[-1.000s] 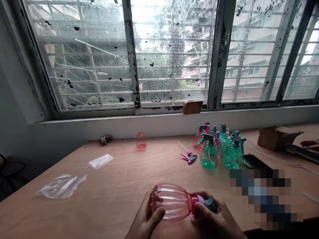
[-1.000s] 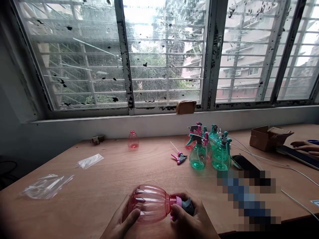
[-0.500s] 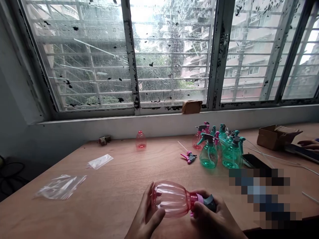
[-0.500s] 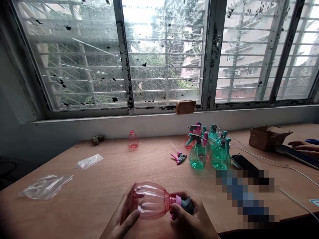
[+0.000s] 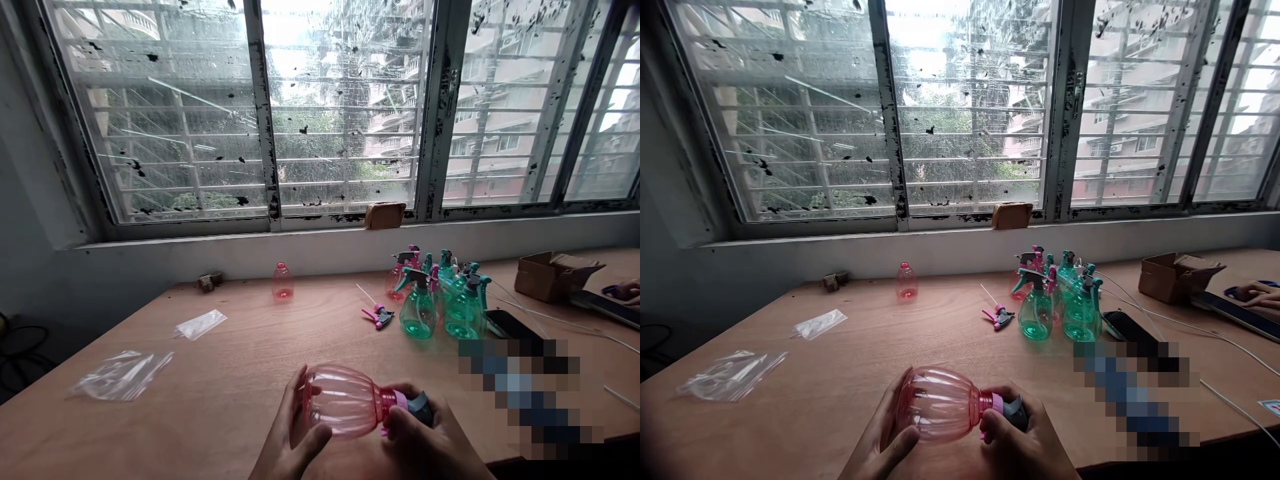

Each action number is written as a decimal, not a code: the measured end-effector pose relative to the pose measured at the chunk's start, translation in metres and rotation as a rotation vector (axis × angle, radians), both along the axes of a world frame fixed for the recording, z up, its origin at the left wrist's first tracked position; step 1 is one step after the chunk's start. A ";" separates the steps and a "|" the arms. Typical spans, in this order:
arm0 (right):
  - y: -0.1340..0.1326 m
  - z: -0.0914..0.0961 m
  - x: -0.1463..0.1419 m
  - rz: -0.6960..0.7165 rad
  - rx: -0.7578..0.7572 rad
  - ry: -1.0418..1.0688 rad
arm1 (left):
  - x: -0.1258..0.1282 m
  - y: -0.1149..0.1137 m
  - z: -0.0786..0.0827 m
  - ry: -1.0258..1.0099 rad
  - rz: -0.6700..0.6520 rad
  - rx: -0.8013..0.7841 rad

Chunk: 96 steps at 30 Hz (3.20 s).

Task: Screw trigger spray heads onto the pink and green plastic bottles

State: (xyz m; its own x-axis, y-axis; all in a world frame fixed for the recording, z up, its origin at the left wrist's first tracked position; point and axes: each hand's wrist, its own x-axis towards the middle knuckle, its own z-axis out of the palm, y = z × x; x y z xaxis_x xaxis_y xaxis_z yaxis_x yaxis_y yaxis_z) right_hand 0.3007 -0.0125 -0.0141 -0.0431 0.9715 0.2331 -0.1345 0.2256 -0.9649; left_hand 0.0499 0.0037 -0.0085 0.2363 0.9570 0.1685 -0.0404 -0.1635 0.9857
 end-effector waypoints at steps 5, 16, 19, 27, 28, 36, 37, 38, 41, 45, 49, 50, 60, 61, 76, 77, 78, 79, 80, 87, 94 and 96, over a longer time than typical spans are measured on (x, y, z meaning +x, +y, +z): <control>0.001 -0.003 0.001 0.000 0.015 -0.004 | -0.003 0.002 0.000 0.065 -0.020 0.019; 0.003 -0.007 -0.001 -0.026 -0.011 0.032 | -0.001 0.005 -0.017 -0.007 -0.124 0.100; 0.003 -0.009 -0.002 -0.016 -0.030 0.047 | 0.000 0.003 -0.018 0.030 -0.094 0.220; 0.003 -0.009 -0.001 0.031 -0.032 0.057 | 0.000 0.004 -0.006 -0.018 -0.086 0.018; 0.003 -0.008 -0.001 0.030 -0.029 0.050 | 0.000 0.004 -0.005 -0.003 -0.089 0.004; 0.003 -0.006 0.000 -0.034 0.013 0.003 | -0.002 0.002 -0.003 0.011 -0.095 0.002; 0.003 -0.007 0.000 -0.030 0.016 0.007 | -0.002 0.001 -0.003 0.016 -0.095 -0.007; 0.004 -0.008 0.000 -0.022 0.019 0.013 | -0.003 0.001 -0.002 0.022 -0.095 -0.026; 0.004 -0.008 0.001 0.002 0.017 0.046 | -0.004 -0.001 -0.002 0.034 -0.097 -0.051; 0.004 -0.006 0.001 -0.002 0.009 0.072 | -0.001 -0.003 -0.004 0.007 -0.106 0.095; 0.004 -0.006 0.001 0.009 0.013 0.070 | -0.001 0.000 -0.009 0.007 -0.092 0.040; 0.004 -0.007 0.001 0.007 0.015 0.065 | -0.001 0.002 -0.010 0.003 -0.094 0.001; 0.003 -0.005 0.000 0.014 0.013 0.057 | -0.002 0.003 -0.003 0.023 -0.074 0.004; 0.003 -0.004 0.000 0.018 0.013 0.058 | -0.002 0.003 -0.003 0.034 -0.070 -0.003; 0.003 -0.005 0.001 0.011 0.021 0.029 | -0.005 -0.002 -0.004 0.027 -0.112 -0.056; 0.003 -0.005 0.001 0.013 0.021 0.031 | -0.005 -0.002 -0.004 0.025 -0.108 -0.051; 0.003 -0.005 0.000 0.015 0.021 0.034 | -0.004 -0.001 -0.004 0.021 -0.105 -0.045; 0.003 -0.005 0.000 0.019 0.019 0.039 | -0.004 0.000 -0.005 0.016 -0.103 -0.038; 0.003 -0.005 0.000 0.022 0.015 0.045 | -0.004 0.002 -0.006 0.006 -0.100 -0.028; 0.004 -0.007 0.000 0.024 0.009 0.069 | -0.001 0.006 -0.011 -0.042 -0.094 -0.008; 0.002 -0.004 0.000 0.010 0.021 0.037 | -0.002 0.000 -0.011 -0.053 -0.136 -0.018; 0.002 -0.003 0.001 -0.001 0.030 0.030 | -0.002 0.001 -0.006 -0.062 -0.116 -0.064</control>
State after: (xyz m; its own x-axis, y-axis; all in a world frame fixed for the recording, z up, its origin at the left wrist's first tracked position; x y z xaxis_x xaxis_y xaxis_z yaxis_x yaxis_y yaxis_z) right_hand 0.3013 -0.0107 -0.0173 -0.0348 0.9641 0.2631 -0.1627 0.2542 -0.9534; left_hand 0.0481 0.0044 -0.0145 0.3366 0.9333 0.1253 -0.1166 -0.0907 0.9890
